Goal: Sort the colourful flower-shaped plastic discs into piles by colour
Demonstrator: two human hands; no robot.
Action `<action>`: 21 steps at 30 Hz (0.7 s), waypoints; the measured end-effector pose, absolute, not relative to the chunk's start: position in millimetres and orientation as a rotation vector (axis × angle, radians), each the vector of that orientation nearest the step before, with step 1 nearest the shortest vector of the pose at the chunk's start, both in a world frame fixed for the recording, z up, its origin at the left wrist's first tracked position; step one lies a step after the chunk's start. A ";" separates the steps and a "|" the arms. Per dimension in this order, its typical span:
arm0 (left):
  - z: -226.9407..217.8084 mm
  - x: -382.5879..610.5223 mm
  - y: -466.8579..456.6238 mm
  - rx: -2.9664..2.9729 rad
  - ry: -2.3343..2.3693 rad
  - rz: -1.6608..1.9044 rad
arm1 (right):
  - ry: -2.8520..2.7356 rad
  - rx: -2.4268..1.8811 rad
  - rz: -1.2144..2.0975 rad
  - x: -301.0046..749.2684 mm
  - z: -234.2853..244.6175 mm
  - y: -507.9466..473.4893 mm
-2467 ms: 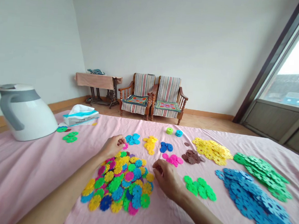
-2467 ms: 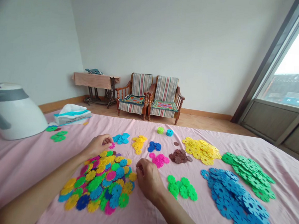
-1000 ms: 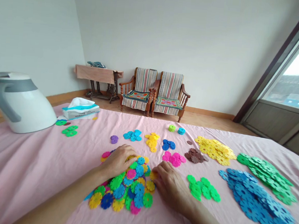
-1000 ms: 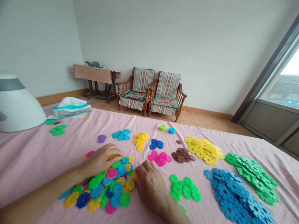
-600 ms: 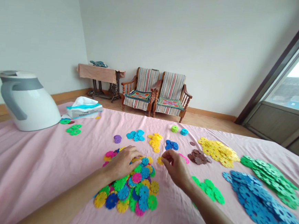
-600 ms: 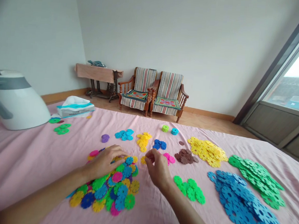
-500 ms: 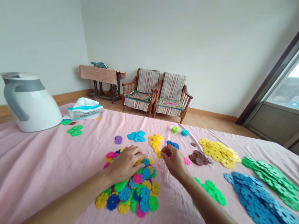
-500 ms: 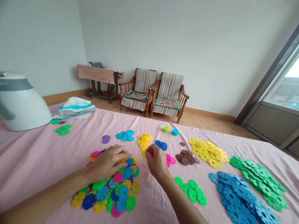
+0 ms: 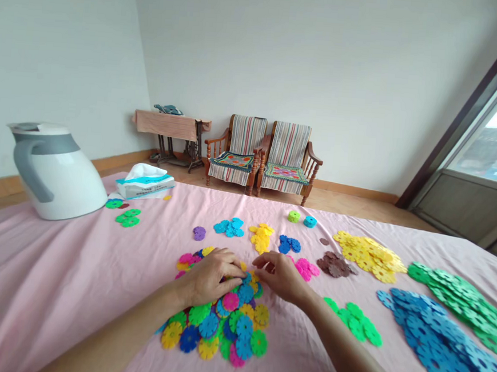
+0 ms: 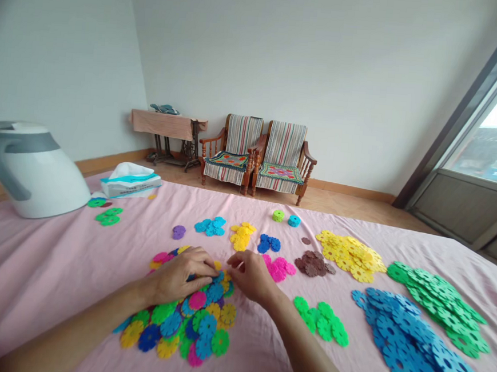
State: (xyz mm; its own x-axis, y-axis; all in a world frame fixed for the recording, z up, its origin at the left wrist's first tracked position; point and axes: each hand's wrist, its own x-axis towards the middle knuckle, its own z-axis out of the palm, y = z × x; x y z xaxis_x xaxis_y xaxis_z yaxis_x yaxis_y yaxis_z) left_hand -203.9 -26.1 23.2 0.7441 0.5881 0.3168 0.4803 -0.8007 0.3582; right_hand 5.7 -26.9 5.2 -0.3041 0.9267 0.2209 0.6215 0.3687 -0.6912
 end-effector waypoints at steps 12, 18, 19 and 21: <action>22.9 -203.2 -26.0 2.638 0.846 0.634 | -2.031 -1.346 0.804 4.7 5.6 -32.2; 21.2 -203.1 -25.0 2.635 0.912 0.676 | -1.825 -1.319 0.828 8.4 -2.3 -19.7; 20.3 -203.5 -24.2 2.623 0.942 0.702 | -1.755 -1.324 0.828 8.8 -5.4 -16.1; 17.9 -204.6 -21.9 2.583 1.010 0.762 | -1.603 -1.322 0.840 9.1 -10.9 -10.0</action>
